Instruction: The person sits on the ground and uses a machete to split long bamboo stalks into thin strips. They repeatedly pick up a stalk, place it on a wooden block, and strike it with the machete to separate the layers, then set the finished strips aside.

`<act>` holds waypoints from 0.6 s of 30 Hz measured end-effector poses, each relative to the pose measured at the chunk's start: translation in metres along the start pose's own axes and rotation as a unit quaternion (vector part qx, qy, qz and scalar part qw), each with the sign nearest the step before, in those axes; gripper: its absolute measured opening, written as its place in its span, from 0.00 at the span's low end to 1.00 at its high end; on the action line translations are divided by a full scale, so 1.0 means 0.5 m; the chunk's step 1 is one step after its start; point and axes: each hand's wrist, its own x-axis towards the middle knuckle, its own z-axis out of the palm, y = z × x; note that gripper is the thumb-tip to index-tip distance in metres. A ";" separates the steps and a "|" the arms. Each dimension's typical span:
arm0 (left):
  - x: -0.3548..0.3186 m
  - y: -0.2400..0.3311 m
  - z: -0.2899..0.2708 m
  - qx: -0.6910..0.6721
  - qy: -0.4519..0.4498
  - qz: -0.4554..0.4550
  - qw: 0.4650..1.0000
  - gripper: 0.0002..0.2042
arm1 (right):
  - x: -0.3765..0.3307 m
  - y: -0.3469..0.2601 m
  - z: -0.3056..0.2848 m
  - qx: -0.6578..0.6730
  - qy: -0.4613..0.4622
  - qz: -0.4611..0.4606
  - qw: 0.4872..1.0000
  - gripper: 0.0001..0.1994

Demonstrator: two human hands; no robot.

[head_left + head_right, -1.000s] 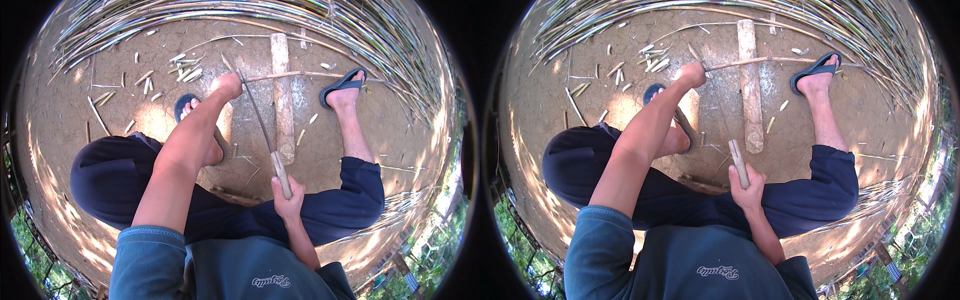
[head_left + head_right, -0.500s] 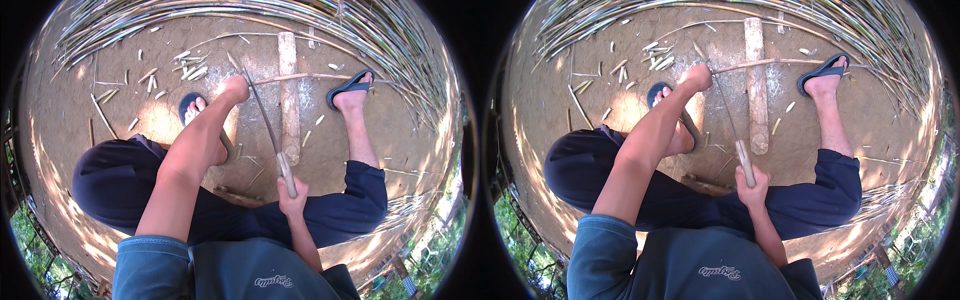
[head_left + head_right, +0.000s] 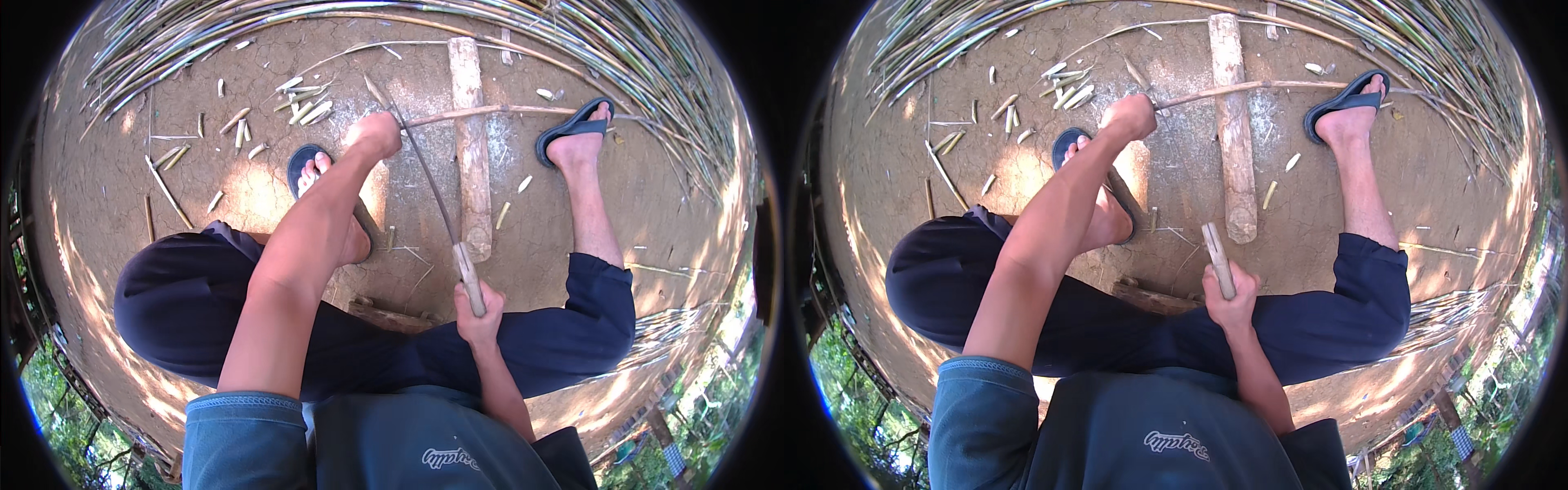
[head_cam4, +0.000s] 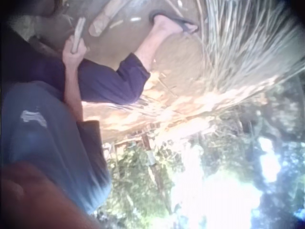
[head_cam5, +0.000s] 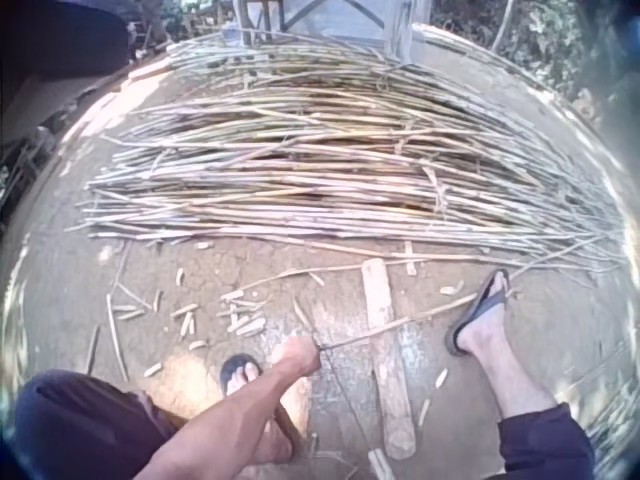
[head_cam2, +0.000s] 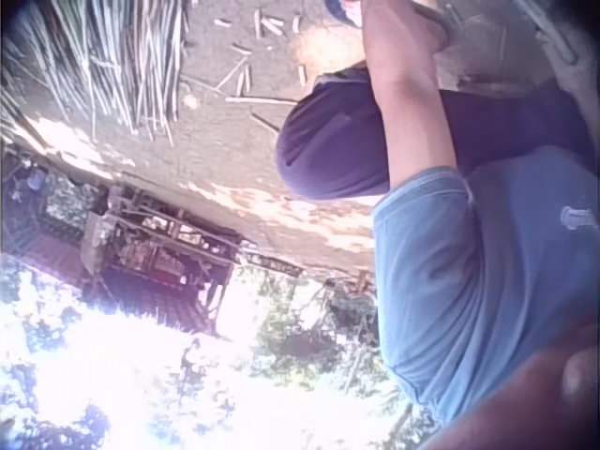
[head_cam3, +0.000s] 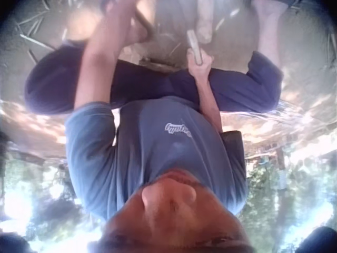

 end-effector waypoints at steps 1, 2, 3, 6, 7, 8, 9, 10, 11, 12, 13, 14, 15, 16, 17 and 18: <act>0.007 -0.011 -0.009 -0.008 0.005 -0.001 1.000 0.15 | 0.039 0.004 0.021 0.015 0.004 -0.019 1.000 0.08; 0.010 -0.012 -0.006 -0.019 0.006 0.000 1.000 0.15 | 0.083 -0.005 0.037 0.002 0.001 -0.034 0.999 0.08; -0.006 -0.005 0.010 -0.020 0.000 0.000 1.000 0.15 | 0.125 -0.016 0.056 -0.003 -0.003 -0.035 0.999 0.09; -0.007 0.013 0.008 -0.020 0.002 0.015 1.000 0.15 | 0.174 -0.032 0.087 -0.002 0.001 -0.015 1.000 0.10; -0.005 0.015 0.022 -0.030 0.012 0.002 0.999 0.14 | 0.169 -0.025 0.086 -0.003 0.001 -0.015 1.000 0.10; -0.011 0.021 0.046 -0.040 0.022 -0.011 0.999 0.13 | 0.149 -0.022 0.077 -0.012 -0.002 -0.016 1.000 0.09; -0.015 0.019 0.073 -0.052 0.026 -0.027 0.998 0.13 | 0.132 -0.019 0.067 -0.024 -0.005 -0.017 1.000 0.08; -0.001 0.011 0.080 -0.046 0.048 -0.016 0.998 0.12 | 0.095 -0.017 0.044 -0.028 -0.010 -0.022 0.999 0.08; 0.009 0.012 0.049 -0.033 0.036 -0.007 0.999 0.13 | 0.058 -0.013 0.021 -0.031 -0.012 -0.028 0.999 0.07; 0.006 0.015 0.016 -0.022 0.016 0.003 1.000 0.14 | 0.029 -0.008 0.001 -0.023 -0.011 -0.017 1.000 0.06; -0.008 0.013 0.009 -0.013 -0.015 0.007 1.000 0.14 | 0.005 -0.002 -0.018 -0.014 -0.015 -0.008 1.000 0.06; -0.015 0.009 0.012 -0.026 0.000 0.001 1.000 0.13 | -0.007 0.000 -0.029 -0.005 -0.014 0.007 1.000 0.06; -0.022 0.005 0.020 -0.032 0.012 -0.007 0.999 0.13 | -0.009 -0.003 -0.036 0.007 -0.010 0.015 1.000 0.05; -0.025 0.004 0.028 -0.034 0.025 -0.009 0.999 0.13 | 0.023 -0.027 -0.021 0.042 -0.020 0.026 0.999 0.07; -0.024 0.007 0.029 -0.035 0.042 -0.007 0.998 0.12 | 0.077 -0.038 0.006 0.000 -0.022 0.002 1.000 0.08; -0.029 0.012 0.041 -0.031 0.052 0.003 0.998 0.13 | 0.129 -0.036 0.038 -0.008 -0.016 -0.015 1.000 0.08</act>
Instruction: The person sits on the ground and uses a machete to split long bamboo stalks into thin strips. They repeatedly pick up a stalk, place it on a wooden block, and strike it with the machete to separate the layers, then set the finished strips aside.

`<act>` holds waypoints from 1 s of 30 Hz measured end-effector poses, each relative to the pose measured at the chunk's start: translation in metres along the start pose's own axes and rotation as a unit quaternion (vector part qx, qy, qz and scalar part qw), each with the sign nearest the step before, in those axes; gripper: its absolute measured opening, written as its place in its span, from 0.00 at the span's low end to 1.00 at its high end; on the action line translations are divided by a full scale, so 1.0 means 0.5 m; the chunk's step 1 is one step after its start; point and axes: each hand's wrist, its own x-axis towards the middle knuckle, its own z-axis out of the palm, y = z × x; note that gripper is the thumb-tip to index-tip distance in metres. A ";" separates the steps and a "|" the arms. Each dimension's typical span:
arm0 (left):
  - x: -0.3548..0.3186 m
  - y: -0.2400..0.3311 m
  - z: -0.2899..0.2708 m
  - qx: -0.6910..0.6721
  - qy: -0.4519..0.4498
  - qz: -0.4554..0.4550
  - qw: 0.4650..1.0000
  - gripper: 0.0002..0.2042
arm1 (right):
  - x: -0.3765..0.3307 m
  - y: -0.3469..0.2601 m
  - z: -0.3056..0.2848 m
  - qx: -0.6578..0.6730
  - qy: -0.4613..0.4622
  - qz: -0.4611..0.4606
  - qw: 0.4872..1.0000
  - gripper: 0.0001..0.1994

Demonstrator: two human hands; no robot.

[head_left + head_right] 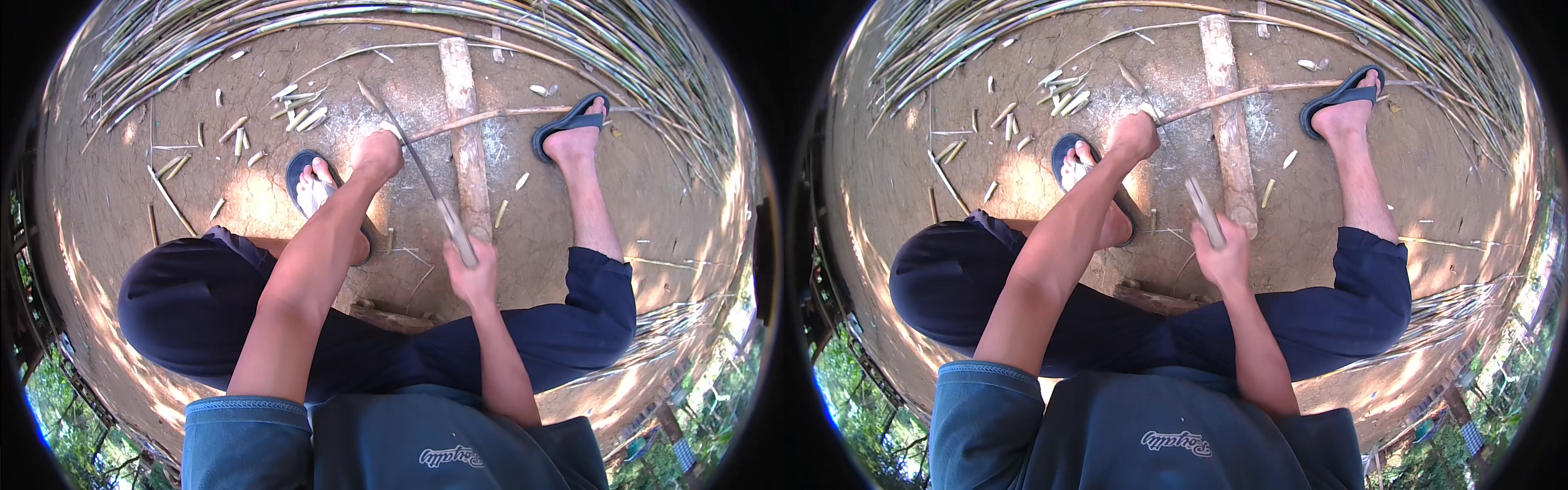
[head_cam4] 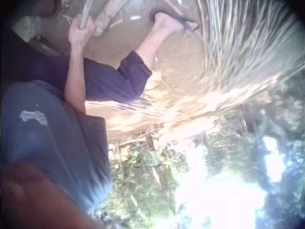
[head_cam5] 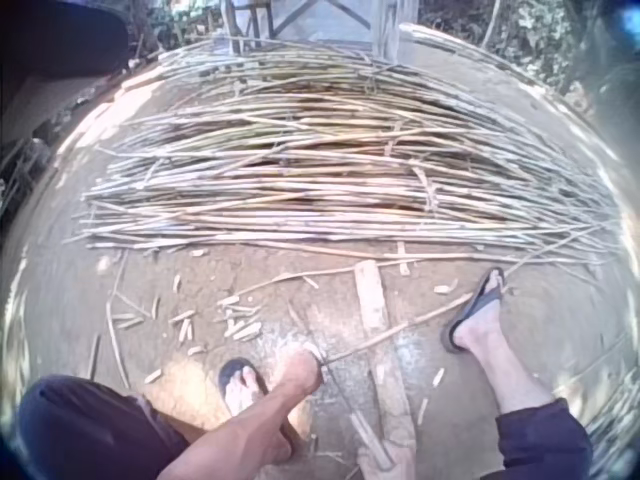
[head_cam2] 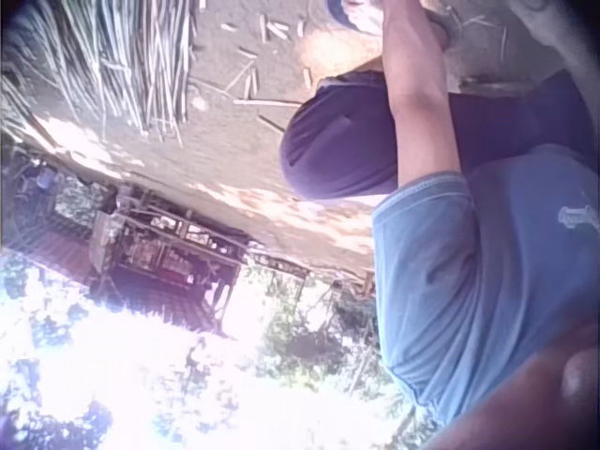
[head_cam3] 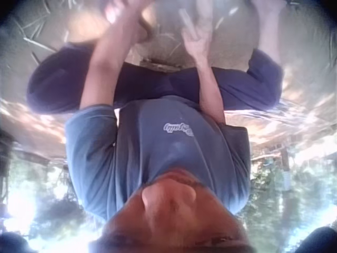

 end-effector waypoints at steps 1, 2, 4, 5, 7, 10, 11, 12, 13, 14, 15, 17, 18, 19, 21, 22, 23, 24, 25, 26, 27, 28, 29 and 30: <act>0.005 0.006 0.013 0.007 -0.022 0.007 1.000 0.13 | 0.052 0.004 0.027 -0.008 0.009 -0.014 1.000 0.09; 0.017 0.011 0.019 0.014 -0.040 0.012 0.999 0.13 | 0.084 0.022 0.052 0.024 0.025 -0.027 0.999 0.10; -0.004 0.021 0.007 0.003 -0.047 -0.017 0.999 0.15 | 0.071 0.018 0.042 -0.007 0.009 -0.010 1.000 0.10; -0.005 0.014 0.012 0.017 -0.053 -0.011 0.998 0.15 | 0.033 0.024 0.026 -0.014 0.007 -0.007 1.000 0.09; 0.020 0.007 0.002 0.032 -0.044 0.000 0.999 0.15 | -0.054 0.031 -0.018 -0.016 0.002 -0.003 1.000 0.08; -0.003 0.004 -0.012 0.000 -0.022 -0.001 1.000 0.13 | -0.137 0.031 -0.061 0.011 -0.004 0.035 0.999 0.08; -0.004 -0.001 -0.007 0.000 -0.023 0.003 1.000 0.13 | -0.119 0.030 -0.052 0.025 -0.006 0.030 0.999 0.09; -0.001 -0.005 0.002 0.008 -0.010 0.004 1.000 0.13 | -0.069 0.027 -0.027 0.024 -0.008 0.023 0.999 0.09; 0.001 -0.001 0.001 0.001 -0.013 -0.002 1.000 0.13 | -0.018 0.024 -0.003 0.021 -0.010 0.017 1.000 0.10; -0.004 0.009 0.005 -0.007 -0.020 -0.007 1.000 0.13 | 0.019 0.029 0.018 0.006 -0.013 0.009 1.000 0.10; -0.012 0.018 0.011 -0.015 -0.031 -0.013 0.999 0.13 | 0.056 0.036 0.035 -0.009 -0.013 0.004 1.000 0.11; -0.001 0.024 0.007 0.010 -0.021 -0.011 1.000 0.13 | 0.100 0.046 0.066 -0.007 0.002 -0.041 0.999 0.11; 0.005 0.011 0.009 0.018 -0.019 -0.019 0.999 0.13 | 0.069 0.013 0.048 -0.006 -0.011 0.002 1.000 0.10; 0.009 0.043 0.027 0.020 -0.035 0.010 0.999 0.13 | 0.010 0.032 0.004 -0.033 0.023 -0.013 0.999 0.09; 0.013 -0.010 0.004 0.008 -0.017 -0.015 1.000 0.13 | -0.061 0.038 -0.030 -0.021 -0.007 -0.041 0.999 0.09; 0.010 -0.010 0.009 0.018 -0.015 -0.006 1.000 0.12 | -0.106 0.035 -0.050 0.003 -0.018 -0.001 1.000 0.09; 0.012 -0.010 0.010 0.003 -0.012 -0.013 1.000 0.13 | -0.110 0.040 -0.052 0.013 -0.016 0.017 1.000 0.08; 0.005 -0.002 -0.001 0.002 -0.013 -0.020 1.000 0.13 | -0.096 0.042 -0.048 0.027 -0.014 0.030 0.999 0.08; 0.002 0.003 -0.005 0.007 -0.014 -0.023 1.000 0.13 | -0.077 0.044 -0.038 0.045 -0.007 0.044 0.998 0.07; 0.002 0.005 -0.004 0.007 -0.009 -0.018 1.000 0.13 | -0.031 0.059 -0.017 -0.006 -0.023 0.022 0.999 0.08; 0.008 0.009 -0.002 0.005 -0.002 -0.011 1.000 0.13 | 0.036 0.048 0.015 0.013 -0.014 0.011 1.000 0.08; 0.009 0.010 0.007 0.002 0.001 -0.005 1.000 0.13 | 0.068 0.037 0.041 0.030 -0.008 0.003 1.000 0.09; 0.015 0.002 0.019 0.009 -0.005 0.003 1.000 0.13 | 0.063 0.033 0.043 0.030 -0.006 0.005 1.000 0.09; 0.038 -0.004 0.021 0.017 0.000 0.014 1.000 0.13 | 0.072 0.031 0.046 0.033 -0.001 -0.004 0.999 0.09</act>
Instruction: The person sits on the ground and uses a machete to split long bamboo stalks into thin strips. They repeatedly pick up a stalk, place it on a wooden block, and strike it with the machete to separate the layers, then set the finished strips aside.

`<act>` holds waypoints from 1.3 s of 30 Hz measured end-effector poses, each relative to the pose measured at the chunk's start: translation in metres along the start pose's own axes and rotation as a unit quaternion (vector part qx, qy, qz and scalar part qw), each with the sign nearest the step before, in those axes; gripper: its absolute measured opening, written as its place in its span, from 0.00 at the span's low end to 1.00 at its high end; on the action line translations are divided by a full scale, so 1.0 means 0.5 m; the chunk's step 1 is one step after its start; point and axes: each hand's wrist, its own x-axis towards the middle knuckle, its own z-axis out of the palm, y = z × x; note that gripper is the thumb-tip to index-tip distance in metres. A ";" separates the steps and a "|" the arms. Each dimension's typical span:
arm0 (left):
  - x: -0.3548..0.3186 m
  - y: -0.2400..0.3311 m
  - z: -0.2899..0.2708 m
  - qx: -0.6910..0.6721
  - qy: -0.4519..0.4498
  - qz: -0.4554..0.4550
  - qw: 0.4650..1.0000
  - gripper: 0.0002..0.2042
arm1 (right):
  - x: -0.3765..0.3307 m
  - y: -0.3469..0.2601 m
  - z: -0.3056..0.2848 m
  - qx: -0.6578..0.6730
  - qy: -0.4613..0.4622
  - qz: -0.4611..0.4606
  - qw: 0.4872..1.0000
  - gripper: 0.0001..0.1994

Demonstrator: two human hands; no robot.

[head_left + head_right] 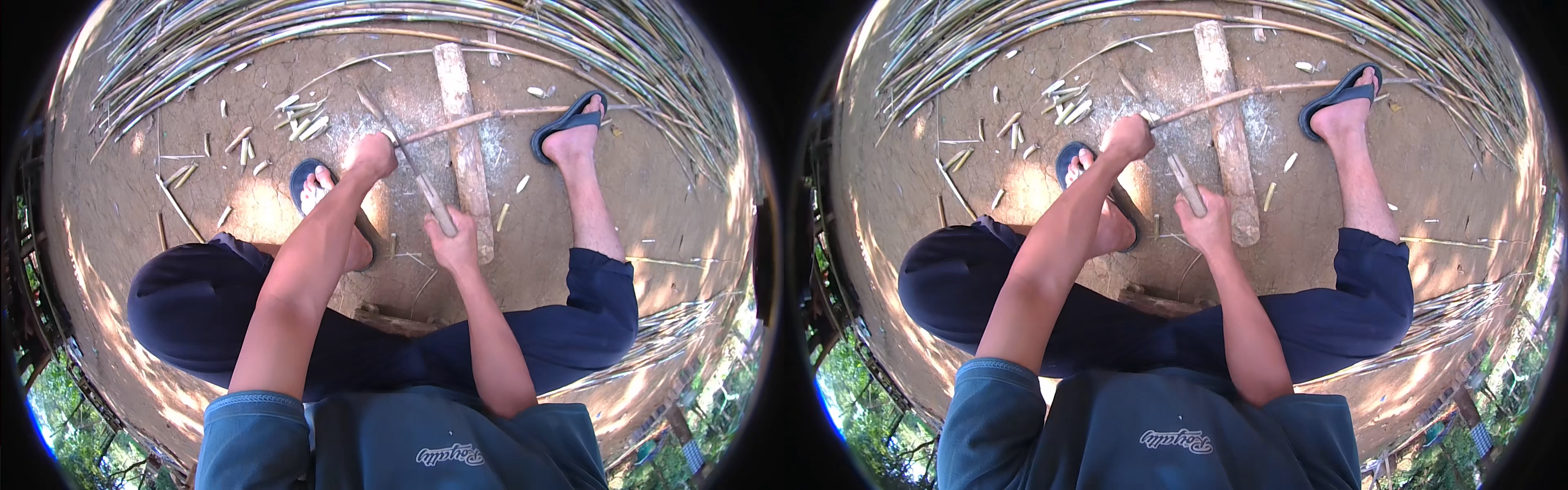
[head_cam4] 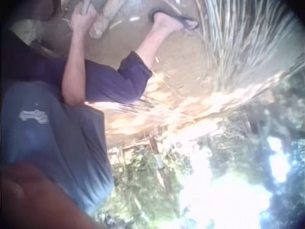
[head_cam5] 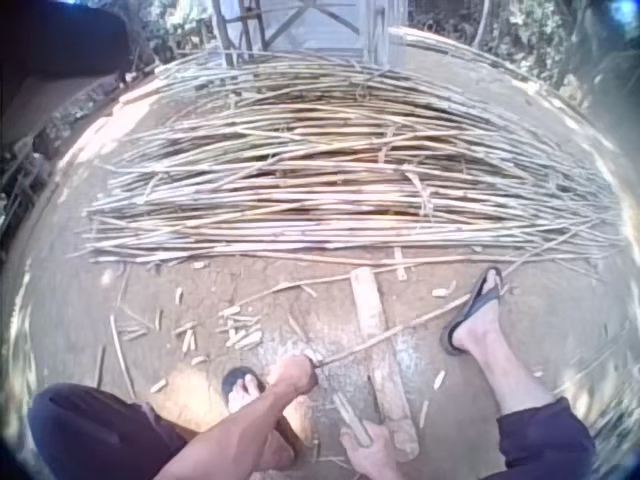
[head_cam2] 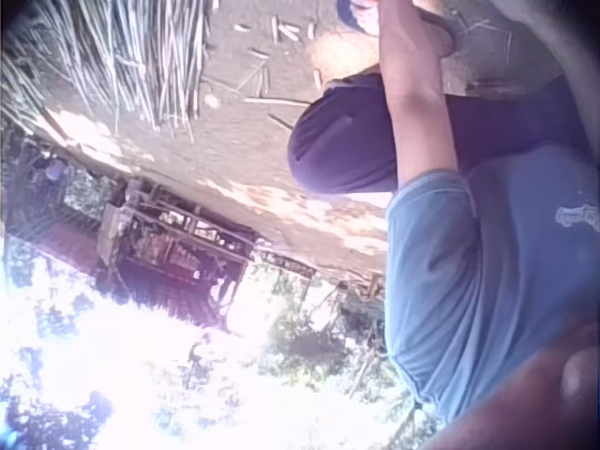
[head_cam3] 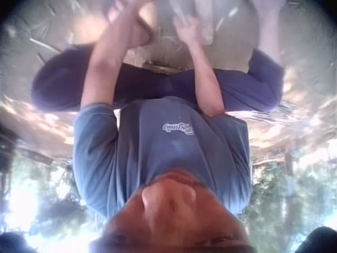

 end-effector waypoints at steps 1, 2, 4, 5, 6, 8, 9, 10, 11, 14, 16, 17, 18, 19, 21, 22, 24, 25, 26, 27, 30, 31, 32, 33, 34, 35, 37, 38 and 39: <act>-0.008 -0.006 0.002 0.006 -0.009 0.003 1.000 0.13 | -0.018 0.003 0.003 0.000 -0.004 0.004 1.000 0.10; -0.001 -0.002 0.000 0.000 -0.011 -0.024 1.000 0.13 | -0.052 0.012 -0.021 -0.017 -0.006 0.010 1.000 0.08; 0.004 -0.005 -0.015 0.003 0.028 0.000 1.000 0.12 | -0.143 0.026 -0.071 -0.034 0.007 -0.018 0.999 0.06; 0.001 -0.008 -0.009 0.005 0.039 0.012 0.999 0.12 | -0.171 0.018 -0.087 -0.014 0.007 0.007 1.000 0.06; 0.003 -0.022 0.002 0.003 0.025 0.000 1.000 0.12 | -0.196 0.011 -0.102 0.005 0.003 0.032 0.999 0.06; 0.001 -0.023 0.006 0.007 0.008 -0.019 1.000 0.13 | -0.178 0.017 -0.096 -0.019 -0.017 0.043 0.999 0.06; 0.001 -0.014 -0.002 0.008 0.012 -0.022 1.000 0.13 | -0.129 0.014 -0.082 -0.054 -0.026 0.034 0.998 0.06; -0.003 -0.007 -0.002 0.012 0.010 -0.018 1.000 0.13 | -0.075 0.014 -0.054 -0.028 -0.014 0.026 0.999 0.06; -0.007 -0.007 -0.009 0.015 0.012 -0.016 1.000 0.13 | -0.041 0.017 -0.025 0.000 -0.004 0.015 1.000 0.06; 0.018 -0.037 -0.051 0.025 0.017 0.030 0.999 0.15 | -0.029 0.028 0.012 0.003 0.007 -0.038 0.999 0.07; 0.007 -0.053 -0.047 -0.024 -0.026 0.049 0.998 0.23 | -0.035 0.043 0.021 0.012 0.012 -0.031 0.999 0.07; -0.031 -0.046 -0.033 0.013 0.103 0.035 0.994 0.31 | -0.021 0.045 0.024 0.018 0.018 -0.034 0.999 0.07; -0.052 -0.029 -0.044 -0.016 0.170 0.016 0.985 0.32 | -0.015 0.039 0.024 0.007 0.016 -0.023 1.000 0.07; -0.085 -0.016 -0.057 -0.045 0.231 -0.010 0.972 0.34 | -0.019 0.030 0.022 -0.002 0.006 -0.007 1.000 0.07; -0.179 0.048 -0.121 -0.231 0.361 0.027 0.903 0.19 | -0.031 0.024 0.023 -0.006 -0.004 0.012 1.000 0.08; -0.231 0.080 -0.155 -0.415 0.295 0.093 0.856 0.13 | -0.029 0.023 0.020 -0.001 -0.002 0.011 1.000 0.08; -0.408 0.163 -0.239 -0.578 0.033 0.232 0.782 0.06 | -0.024 0.023 0.010 0.009 -0.009 0.039 0.999 0.08; -0.474 0.178 -0.246 -0.579 -0.039 0.385 0.718 0.07 | -0.022 0.022 0.003 0.015 -0.018 0.067 0.998 0.08; -0.544 0.208 -0.269 -0.617 -0.156 0.486 0.599 0.09 | -0.024 0.019 -0.003 0.028 -0.028 0.097 0.994 0.08; -0.597 0.235 -0.278 -0.662 -0.217 0.535 0.478 0.10 | -0.025 0.015 0.006 0.014 -0.030 0.062 0.998 0.09; -0.708 0.304 -0.254 -0.757 -0.276 0.540 0.244 0.10 | -0.025 0.000 0.007 -0.020 -0.017 0.003 1.000 0.09; -0.736 0.327 -0.241 -0.784 -0.263 0.529 0.188 0.10 | -0.024 -0.002 0.002 -0.016 -0.018 0.002 1.000 0.09; -0.735 0.334 -0.233 -0.784 -0.245 0.543 0.175 0.10 | -0.023 -0.003 -0.002 -0.012 -0.019 0.001 1.000 0.09; -0.747 0.331 -0.232 -0.794 -0.249 0.529 0.168 0.10 | -0.028 0.000 -0.005 -0.011 -0.020 0.004 1.000 0.09; -0.757 0.328 -0.232 -0.802 -0.249 0.518 0.162 0.10 | -0.028 0.005 -0.004 -0.007 -0.016 -0.003 1.000 0.09; -0.767 0.326 -0.231 -0.810 -0.250 0.507 0.156 0.10 | -0.024 0.011 -0.001 -0.004 -0.013 -0.011 1.000 0.09; -0.762 0.323 -0.237 -0.799 -0.265 0.518 0.155 0.10 | -0.023 0.008 0.000 0.005 -0.011 -0.014 1.000 0.09; -0.760 0.321 -0.242 -0.795 -0.273 0.518 0.160 0.09 | -0.025 0.005 -0.001 0.010 -0.011 -0.008 1.000 0.09; -0.755 0.322 -0.246 -0.790 -0.284 0.519 0.163 0.09 | -0.025 0.001 -0.006 0.014 -0.008 -0.003 1.000 0.09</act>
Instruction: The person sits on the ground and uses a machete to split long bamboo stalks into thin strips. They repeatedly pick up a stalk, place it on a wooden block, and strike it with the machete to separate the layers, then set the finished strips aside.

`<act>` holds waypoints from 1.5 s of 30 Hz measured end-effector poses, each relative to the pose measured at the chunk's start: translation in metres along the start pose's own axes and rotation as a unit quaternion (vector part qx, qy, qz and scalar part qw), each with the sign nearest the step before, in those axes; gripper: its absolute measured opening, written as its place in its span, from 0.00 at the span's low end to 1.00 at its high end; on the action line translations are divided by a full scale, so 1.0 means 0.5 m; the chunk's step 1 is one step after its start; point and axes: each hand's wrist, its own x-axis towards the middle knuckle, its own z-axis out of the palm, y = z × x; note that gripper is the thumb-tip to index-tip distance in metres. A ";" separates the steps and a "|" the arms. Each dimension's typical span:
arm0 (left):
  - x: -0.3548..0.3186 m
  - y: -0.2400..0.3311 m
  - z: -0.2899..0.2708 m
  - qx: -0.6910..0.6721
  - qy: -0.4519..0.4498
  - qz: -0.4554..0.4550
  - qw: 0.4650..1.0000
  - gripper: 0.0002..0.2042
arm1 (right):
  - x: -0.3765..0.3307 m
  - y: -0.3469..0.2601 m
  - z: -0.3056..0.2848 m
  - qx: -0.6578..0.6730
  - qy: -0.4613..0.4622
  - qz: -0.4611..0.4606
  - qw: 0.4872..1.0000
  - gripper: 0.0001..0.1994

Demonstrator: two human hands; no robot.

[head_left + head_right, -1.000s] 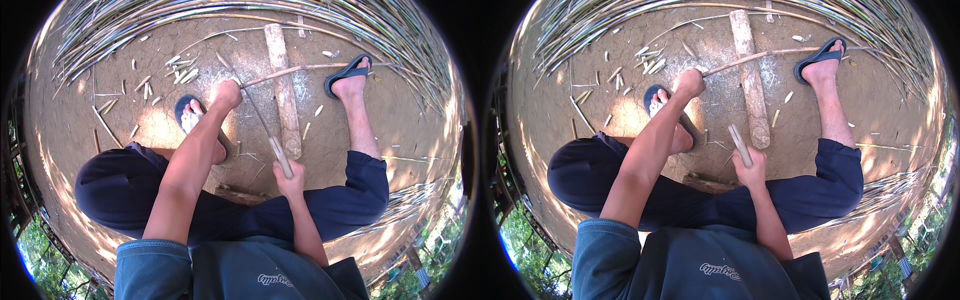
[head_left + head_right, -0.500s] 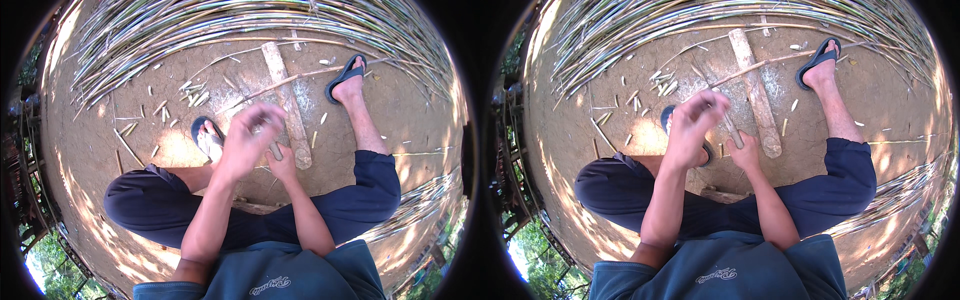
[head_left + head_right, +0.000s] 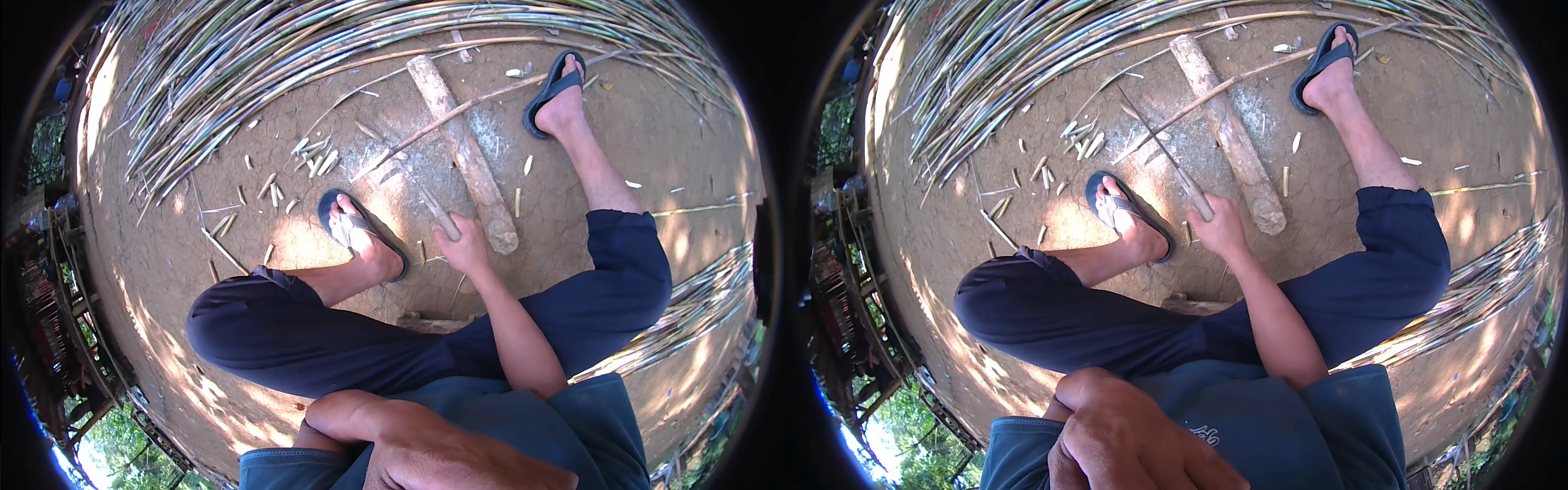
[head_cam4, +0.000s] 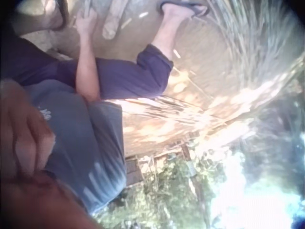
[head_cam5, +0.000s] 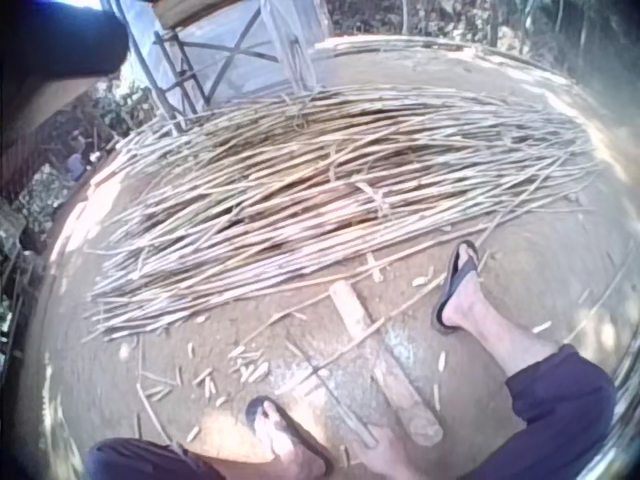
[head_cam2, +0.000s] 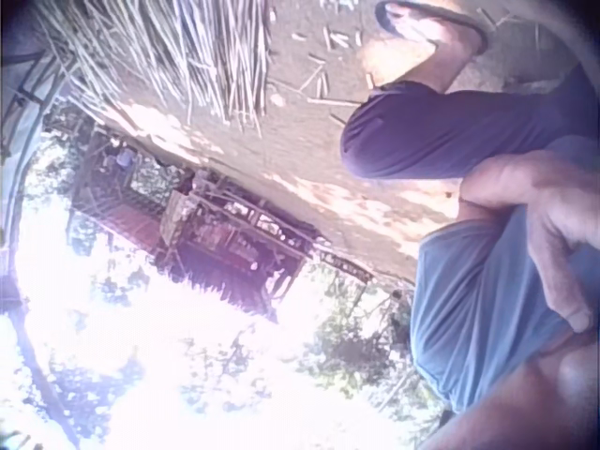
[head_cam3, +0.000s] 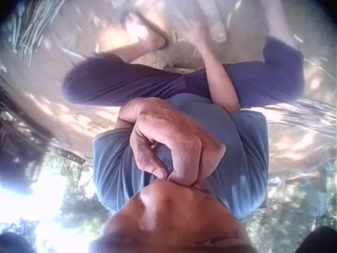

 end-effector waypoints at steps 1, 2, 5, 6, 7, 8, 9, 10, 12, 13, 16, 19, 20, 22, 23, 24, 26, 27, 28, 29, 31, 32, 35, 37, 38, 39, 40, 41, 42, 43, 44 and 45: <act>0.005 0.001 0.005 -0.005 0.015 -0.002 1.000 0.09 | -0.002 0.004 0.000 -0.001 0.005 -0.013 1.000 0.10; 0.004 -0.005 0.005 0.003 0.012 0.008 1.000 0.10 | -0.006 0.010 0.002 -0.002 0.010 -0.026 1.000 0.10; -0.018 -0.021 -0.011 0.107 0.012 0.068 0.992 0.12 | -0.006 0.020 0.016 0.005 -0.007 -0.032 0.999 0.11; -0.023 -0.021 -0.016 0.168 0.030 0.071 0.983 0.11 | -0.010 0.020 0.017 0.014 -0.009 -0.024 1.000 0.11; -0.016 0.012 -0.043 0.264 0.080 0.060 0.959 0.09 | -0.014 0.025 0.019 0.016 -0.011 -0.021 1.000 0.11; 0.005 0.052 -0.083 0.350 0.119 0.043 0.928 0.06 | -0.011 0.029 0.005 0.014 0.000 -0.017 1.000 0.11; 0.024 0.101 -0.129 0.442 0.163 0.029 0.882 0.05 | -0.012 0.030 0.006 0.018 -0.001 -0.015 1.000 0.11; 0.012 0.156 -0.215 0.571 0.245 0.048 0.782 0.04 | -0.012 0.030 0.006 0.006 -0.003 -0.013 1.000 0.11; 0.005 0.264 -0.372 0.757 0.420 -0.009 0.500 0.05 | -0.015 0.013 0.006 -0.007 -0.007 -0.006 1.000 0.10; -0.052 0.342 -0.492 0.854 0.399 -0.062 0.328 0.13 | -0.021 0.007 0.013 -0.008 -0.013 -0.009 1.000 0.10; -0.153 0.356 -0.641 0.887 0.365 -0.270 0.084 0.24 | -0.008 0.011 0.016 -0.015 -0.003 -0.027 1.000 0.11; -0.216 0.360 -0.713 0.933 0.213 -0.270 0.110 0.23 | -0.010 0.011 0.026 -0.020 0.000 -0.031 0.999 0.11; -0.236 0.360 -0.735 0.931 0.216 -0.270 0.118 0.21 | -0.013 0.002 0.027 -0.017 -0.007 -0.022 1.000 0.11; -0.242 0.349 -0.752 0.933 0.206 -0.257 0.144 0.18 | -0.022 -0.011 0.027 -0.011 -0.002 -0.016 1.000 0.10; -0.249 0.344 -0.756 0.936 0.196 -0.244 0.160 0.17 | -0.028 -0.015 0.028 -0.007 0.006 -0.022 1.000 0.10; -0.255 0.337 -0.755 0.938 0.188 -0.230 0.176 0.15 | -0.033 -0.018 0.025 -0.005 0.013 -0.029 0.999 0.10; -0.263 0.340 -0.749 0.953 0.127 -0.238 0.137 0.10 | -0.042 -0.026 0.017 -0.037 0.008 -0.025 0.999 0.10; -0.267 0.350 -0.745 0.954 0.107 -0.247 0.135 0.10 | -0.045 -0.031 0.014 -0.053 0.005 -0.024 0.998 0.10; -0.271 0.361 -0.743 0.954 0.088 -0.255 0.132 0.09 | -0.045 -0.038 0.010 -0.047 0.001 -0.017 0.999 0.10; -0.274 0.374 -0.753 0.958 0.069 -0.236 0.149 0.10 | -0.045 -0.045 0.006 -0.041 -0.003 -0.011 0.999 0.10; -0.221 0.366 -0.726 0.925 0.089 -0.329 0.167 0.12 | -0.044 -0.040 0.001 -0.035 0.005 0.004 0.999 0.11; -0.193 0.368 -0.710 0.905 0.099 -0.375 0.173 0.12 | -0.040 -0.035 0.004 -0.034 0.010 0.007 0.999 0.11; -0.149 0.389 -0.707 0.874 0.117 -0.452 0.138 0.21 | -0.028 -0.036 0.019 -0.044 0.026 -0.009 0.999 0.11; -0.136 0.398 -0.716 0.859 0.134 -0.480 0.119 0.23 | -0.024 -0.045 0.026 -0.041 0.029 -0.010 0.999 0.11; -0.129 0.402 -0.723 0.849 0.153 -0.492 0.118 0.24 | -0.025 -0.053 0.030 -0.032 0.028 0.002 0.999 0.11; -0.125 0.402 -0.727 0.838 0.171 -0.505 0.117 0.25 | -0.028 -0.056 0.034 -0.023 0.028 0.015 0.999 0.10; -0.122 0.401 -0.730 0.827 0.188 -0.517 0.115 0.26 | -0.028 -0.055 0.038 -0.022 0.033 0.017 0.999 0.10; -0.120 0.398 -0.734 0.818 0.204 -0.525 0.112 0.27 | -0.028 -0.051 0.043 -0.020 0.038 0.020 0.999 0.10; -0.117 0.393 -0.734 0.814 0.206 -0.531 0.111 0.27 | -0.030 -0.047 0.048 -0.017 0.043 0.024 0.999 0.10; -0.113 0.389 -0.734 0.810 0.208 -0.537 0.109 0.27 | -0.032 -0.046 0.052 -0.020 0.051 0.022 0.998 0.10; -0.109 0.387 -0.735 0.806 0.209 -0.543 0.108 0.27 | -0.035 -0.045 0.054 -0.024 0.058 0.020 0.998 0.10; -0.103 0.389 -0.739 0.793 0.211 -0.562 0.106 0.28 | -0.037 -0.045 0.056 -0.026 0.066 0.017 0.997 0.10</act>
